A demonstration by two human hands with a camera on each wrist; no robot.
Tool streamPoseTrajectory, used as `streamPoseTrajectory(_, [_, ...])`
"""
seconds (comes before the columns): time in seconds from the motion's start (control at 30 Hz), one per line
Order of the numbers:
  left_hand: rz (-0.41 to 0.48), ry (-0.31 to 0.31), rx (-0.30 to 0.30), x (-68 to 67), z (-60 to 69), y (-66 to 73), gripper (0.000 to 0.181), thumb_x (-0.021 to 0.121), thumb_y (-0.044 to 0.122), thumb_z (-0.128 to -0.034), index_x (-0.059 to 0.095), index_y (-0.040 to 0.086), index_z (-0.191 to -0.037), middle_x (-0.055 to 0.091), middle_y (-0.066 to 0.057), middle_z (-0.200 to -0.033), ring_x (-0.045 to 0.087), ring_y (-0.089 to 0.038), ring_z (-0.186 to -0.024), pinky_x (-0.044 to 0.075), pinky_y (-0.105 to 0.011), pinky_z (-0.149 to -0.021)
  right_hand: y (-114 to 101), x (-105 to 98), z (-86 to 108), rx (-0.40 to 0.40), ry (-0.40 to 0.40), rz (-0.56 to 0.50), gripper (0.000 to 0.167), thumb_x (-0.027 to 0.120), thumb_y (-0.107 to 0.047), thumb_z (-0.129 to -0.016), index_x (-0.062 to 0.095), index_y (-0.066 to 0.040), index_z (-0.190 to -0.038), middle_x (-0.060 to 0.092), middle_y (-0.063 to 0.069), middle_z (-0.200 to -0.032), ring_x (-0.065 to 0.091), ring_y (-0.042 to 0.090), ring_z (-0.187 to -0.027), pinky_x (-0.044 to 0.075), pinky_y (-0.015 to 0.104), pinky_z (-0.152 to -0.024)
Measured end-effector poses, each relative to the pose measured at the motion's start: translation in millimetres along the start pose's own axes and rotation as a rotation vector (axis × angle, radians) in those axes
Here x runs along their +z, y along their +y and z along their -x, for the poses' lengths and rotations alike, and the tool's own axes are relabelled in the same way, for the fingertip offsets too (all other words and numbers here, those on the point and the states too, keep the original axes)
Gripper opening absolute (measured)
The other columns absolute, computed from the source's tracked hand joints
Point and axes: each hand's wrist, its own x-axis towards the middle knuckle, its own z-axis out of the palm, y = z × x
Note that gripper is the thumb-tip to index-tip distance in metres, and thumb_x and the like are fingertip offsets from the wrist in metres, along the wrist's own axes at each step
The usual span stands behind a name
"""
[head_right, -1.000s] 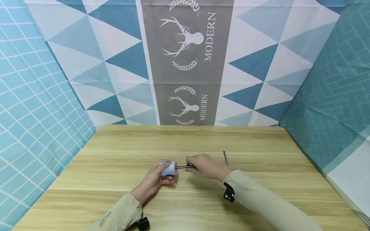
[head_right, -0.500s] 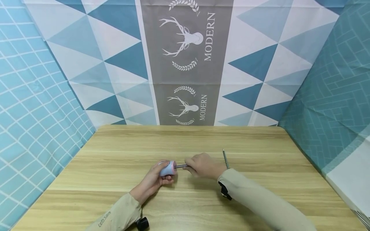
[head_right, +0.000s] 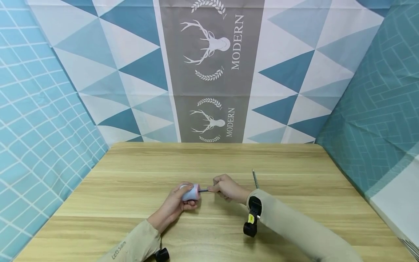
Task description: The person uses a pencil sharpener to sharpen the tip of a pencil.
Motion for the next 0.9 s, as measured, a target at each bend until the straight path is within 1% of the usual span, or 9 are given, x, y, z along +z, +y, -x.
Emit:
streamPoseTrajectory(0.1, [-0.029, -0.005, 0.01, 1.4, 1.1, -1.4, 0.007, 0.06, 0.015, -0.0969, 0.065, 0.012, -0.1, 0.058, -0.017, -0.085, 0.063, -0.011, -0.054, 0.063, -0.033, -0.061, 1.7, -3.8, 0.7, 0.186, -0.095, -0.184, 0.041, 0.055, -0.013, -0.097, 0.034, -0.016, -0.063, 0.027, -0.007, -0.05, 0.023, 0.005, -0.041, 0.016, 0.018, -0.038])
streamPoseTrajectory(0.23, [-0.064, -0.028, 0.012, 2.7, 2.1, -2.2, 0.012, 0.062, 0.014, -0.0958, 0.065, 0.007, -0.105, 0.058, -0.017, -0.086, 0.064, -0.012, -0.053, 0.062, -0.033, -0.059, 2.1, -7.8, 3.8, 0.355, -0.215, -0.308, 0.037, 0.046, -0.017, -0.101, 0.041, -0.018, -0.064, 0.026, -0.009, -0.05, 0.026, -0.001, -0.039, 0.015, 0.014, -0.037])
streamPoseTrajectory(0.3, [-0.074, -0.037, 0.011, 3.1, 2.0, -2.0, 0.015, 0.062, 0.014, -0.0956, 0.064, 0.005, -0.107, 0.058, -0.017, -0.087, 0.063, -0.012, -0.053, 0.062, -0.032, -0.059, 1.4, -9.0, 5.8, 0.388, -0.251, -0.314, 0.036, 0.044, -0.019, -0.102, 0.042, -0.018, -0.065, 0.026, -0.01, -0.05, 0.026, -0.002, -0.039, 0.014, 0.014, -0.038])
streamPoseTrajectory(0.4, [-0.072, -0.038, 0.012, 3.2, 0.3, -1.6, 0.014, 0.061, 0.015, -0.0954, 0.063, 0.005, -0.106, 0.057, -0.017, -0.085, 0.063, -0.011, -0.053, 0.062, -0.032, -0.059, 0.5, -9.5, 8.0, 0.331, -0.234, -0.25, 0.036, 0.047, -0.02, -0.102, 0.04, -0.017, -0.067, 0.024, -0.009, -0.051, 0.024, 0.002, -0.041, 0.015, 0.017, -0.04])
streamPoseTrajectory(0.47, [-0.057, -0.036, 0.018, 3.0, -0.7, -0.9, 0.012, 0.06, 0.015, -0.0955, 0.062, 0.007, -0.104, 0.057, -0.016, -0.083, 0.062, -0.01, -0.053, 0.062, -0.031, -0.059, -1.1, -9.1, 9.9, 0.243, -0.191, -0.161, 0.035, 0.05, -0.022, -0.102, 0.04, -0.014, -0.069, 0.026, -0.007, -0.053, 0.023, 0.006, -0.044, 0.016, 0.02, -0.042])
streamPoseTrajectory(0.57, [-0.035, -0.033, 0.02, 2.7, -1.9, -0.4, 0.009, 0.059, 0.016, -0.0959, 0.063, 0.01, -0.101, 0.057, -0.015, -0.082, 0.062, -0.01, -0.053, 0.062, -0.031, -0.059, -4.6, -9.5, 14.1, 0.043, -0.096, 0.068, 0.032, 0.054, -0.023, -0.102, 0.046, -0.009, -0.075, 0.035, -0.003, -0.057, 0.027, 0.009, -0.048, 0.022, 0.022, -0.043])
streamPoseTrajectory(0.67, [-0.018, -0.024, 0.011, 2.2, -1.9, -0.4, 0.008, 0.057, 0.017, -0.0969, 0.063, 0.013, -0.1, 0.057, -0.016, -0.084, 0.062, -0.011, -0.054, 0.062, -0.03, -0.059, -7.9, -12.3, 17.9, -0.231, -0.027, 0.39, 0.02, 0.06, -0.02, -0.1, 0.057, -0.007, -0.085, 0.055, -0.001, -0.066, 0.041, 0.007, -0.054, 0.036, 0.023, -0.045])
streamPoseTrajectory(0.77, [0.0, -0.01, -0.002, 1.1, -2.0, -0.7, 0.008, 0.057, 0.019, -0.0974, 0.063, 0.014, -0.099, 0.057, -0.016, -0.087, 0.062, -0.011, -0.054, 0.061, -0.029, -0.059, -8.9, -16.9, 18.3, -0.528, 0.006, 0.687, 0.008, 0.069, -0.014, -0.094, 0.064, -0.008, -0.094, 0.065, -0.003, -0.078, 0.051, 0.001, -0.063, 0.047, 0.019, -0.053])
streamPoseTrajectory(0.9, [0.017, -0.013, -0.008, -0.1, -1.8, -1.1, 0.008, 0.057, 0.019, -0.0973, 0.062, 0.014, -0.1, 0.056, -0.016, -0.089, 0.062, -0.01, -0.054, 0.061, -0.028, -0.059, -4.7, -19.6, 13.7, -0.826, 0.004, 0.934, 0.014, 0.075, -0.01, -0.089, 0.063, -0.007, -0.096, 0.067, -0.003, -0.085, 0.058, 0.001, -0.071, 0.052, 0.016, -0.061])
